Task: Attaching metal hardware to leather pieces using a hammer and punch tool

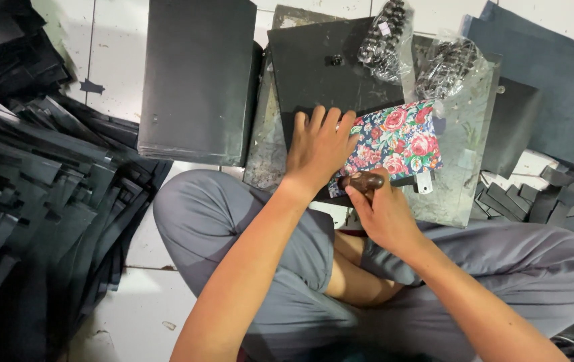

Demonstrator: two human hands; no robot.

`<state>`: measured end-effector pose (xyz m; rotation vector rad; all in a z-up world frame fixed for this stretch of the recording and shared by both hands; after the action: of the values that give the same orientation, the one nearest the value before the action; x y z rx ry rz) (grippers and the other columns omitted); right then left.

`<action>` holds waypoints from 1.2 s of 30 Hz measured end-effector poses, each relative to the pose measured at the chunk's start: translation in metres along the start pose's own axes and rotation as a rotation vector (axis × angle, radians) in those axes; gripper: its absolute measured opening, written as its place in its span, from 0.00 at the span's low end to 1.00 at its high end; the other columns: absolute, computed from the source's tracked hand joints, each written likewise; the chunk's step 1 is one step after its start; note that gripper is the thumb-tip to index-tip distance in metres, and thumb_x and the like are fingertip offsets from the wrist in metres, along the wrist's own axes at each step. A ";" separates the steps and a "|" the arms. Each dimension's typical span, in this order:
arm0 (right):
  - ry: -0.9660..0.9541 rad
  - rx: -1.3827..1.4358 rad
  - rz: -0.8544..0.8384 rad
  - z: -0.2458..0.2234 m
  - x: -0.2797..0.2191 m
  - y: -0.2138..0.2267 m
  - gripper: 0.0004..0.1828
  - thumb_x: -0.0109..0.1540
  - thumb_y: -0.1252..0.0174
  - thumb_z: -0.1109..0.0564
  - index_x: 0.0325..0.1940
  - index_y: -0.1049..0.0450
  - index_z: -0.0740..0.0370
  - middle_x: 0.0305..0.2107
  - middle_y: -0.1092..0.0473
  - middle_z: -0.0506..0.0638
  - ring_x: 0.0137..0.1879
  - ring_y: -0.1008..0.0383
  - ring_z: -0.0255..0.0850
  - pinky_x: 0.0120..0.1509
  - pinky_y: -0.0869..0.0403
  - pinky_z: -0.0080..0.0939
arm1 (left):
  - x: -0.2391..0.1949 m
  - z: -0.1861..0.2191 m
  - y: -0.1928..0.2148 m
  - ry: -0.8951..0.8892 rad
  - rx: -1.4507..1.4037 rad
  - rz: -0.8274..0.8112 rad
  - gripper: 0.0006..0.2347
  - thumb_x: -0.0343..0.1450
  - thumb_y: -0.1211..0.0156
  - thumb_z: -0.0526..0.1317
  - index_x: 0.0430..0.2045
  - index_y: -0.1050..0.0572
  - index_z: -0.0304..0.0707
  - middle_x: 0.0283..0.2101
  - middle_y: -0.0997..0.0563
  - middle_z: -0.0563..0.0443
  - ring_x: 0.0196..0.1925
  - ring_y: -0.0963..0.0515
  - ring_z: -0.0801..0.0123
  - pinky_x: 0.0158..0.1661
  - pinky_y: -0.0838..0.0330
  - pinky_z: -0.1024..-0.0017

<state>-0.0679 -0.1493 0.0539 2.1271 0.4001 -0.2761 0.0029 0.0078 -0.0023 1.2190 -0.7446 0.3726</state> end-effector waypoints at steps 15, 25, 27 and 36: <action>0.073 0.017 -0.117 0.002 0.010 0.022 0.24 0.67 0.48 0.42 0.44 0.26 0.68 0.24 0.24 0.70 0.43 0.22 0.72 0.44 0.27 0.70 | 0.002 -0.003 0.009 -0.033 -0.030 -0.027 0.10 0.71 0.42 0.49 0.38 0.27 0.48 0.30 0.34 0.53 0.35 0.30 0.55 0.33 0.34 0.56; 0.051 -0.060 -0.055 0.013 0.005 0.013 0.23 0.66 0.44 0.39 0.49 0.37 0.60 0.22 0.26 0.66 0.40 0.22 0.69 0.42 0.28 0.68 | 0.003 -0.003 0.007 -0.027 -0.054 -0.015 0.11 0.73 0.46 0.50 0.39 0.26 0.46 0.30 0.35 0.51 0.34 0.30 0.54 0.32 0.34 0.56; 0.086 -0.424 0.011 0.029 0.003 0.000 0.27 0.67 0.55 0.30 0.52 0.41 0.54 0.26 0.25 0.64 0.38 0.20 0.69 0.44 0.23 0.67 | 0.003 -0.001 0.005 -0.025 -0.066 0.003 0.11 0.71 0.41 0.49 0.39 0.26 0.46 0.30 0.35 0.52 0.34 0.30 0.54 0.31 0.35 0.57; 0.464 -0.742 0.249 0.015 -0.001 0.009 0.24 0.72 0.62 0.36 0.44 0.39 0.60 0.14 0.29 0.53 0.23 0.21 0.55 0.32 0.22 0.55 | -0.004 0.003 -0.018 -0.035 0.024 0.065 0.09 0.69 0.42 0.48 0.35 0.26 0.46 0.29 0.35 0.52 0.32 0.31 0.56 0.30 0.35 0.58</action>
<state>-0.0662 -0.1665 0.0534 1.4602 0.4137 0.4605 0.0108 -0.0004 -0.0175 1.2284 -0.8133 0.4152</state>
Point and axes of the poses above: each hand's wrist, its own x-axis towards the middle knuckle, its own y-axis out of the back of the hand, z = x × y, the point moved 1 cm from there along x, towards the middle knuckle
